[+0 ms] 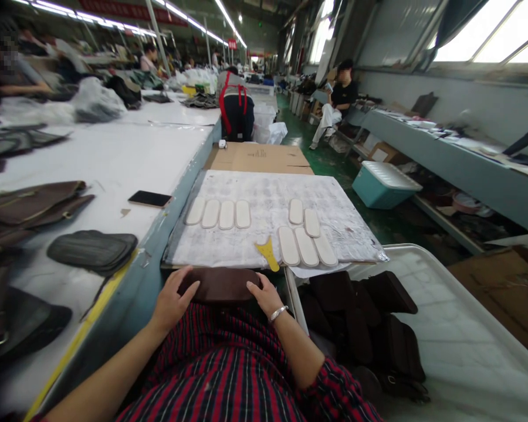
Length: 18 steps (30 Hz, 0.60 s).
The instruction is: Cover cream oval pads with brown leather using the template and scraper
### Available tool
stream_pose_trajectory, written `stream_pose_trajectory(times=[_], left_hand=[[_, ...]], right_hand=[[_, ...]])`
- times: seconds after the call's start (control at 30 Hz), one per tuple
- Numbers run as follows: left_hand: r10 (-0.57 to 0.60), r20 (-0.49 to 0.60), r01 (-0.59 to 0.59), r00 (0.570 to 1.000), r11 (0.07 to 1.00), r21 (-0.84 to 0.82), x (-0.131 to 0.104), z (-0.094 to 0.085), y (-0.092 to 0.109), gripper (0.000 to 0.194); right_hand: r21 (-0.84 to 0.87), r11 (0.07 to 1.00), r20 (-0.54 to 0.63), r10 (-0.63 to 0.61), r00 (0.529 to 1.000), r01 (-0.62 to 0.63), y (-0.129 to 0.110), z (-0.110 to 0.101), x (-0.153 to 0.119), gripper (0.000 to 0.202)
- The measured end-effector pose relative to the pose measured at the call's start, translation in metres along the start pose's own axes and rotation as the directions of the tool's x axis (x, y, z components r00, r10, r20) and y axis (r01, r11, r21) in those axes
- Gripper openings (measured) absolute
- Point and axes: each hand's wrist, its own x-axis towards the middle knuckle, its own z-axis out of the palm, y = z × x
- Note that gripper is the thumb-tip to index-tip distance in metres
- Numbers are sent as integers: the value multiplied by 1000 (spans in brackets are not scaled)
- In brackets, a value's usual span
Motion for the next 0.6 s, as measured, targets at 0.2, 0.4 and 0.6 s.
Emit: stream_pose_trajectory(times=[0.2,0.4,0.6], left_hand=[[-352,317,453,881,821,-348,-15,5,-35,69],[-266,415,466,870,720,-514,-19,0,-34,55],[-299,408,492,863,685,-537,-21,-2,-43,53]], right_hand=[[-178,984,80,40,996,-25,-5,-5,-5,76],[-596,779,167,-116,979,194,-23,6,5,103],[-728,587,338,-141,931,353,-47,56,24,96]])
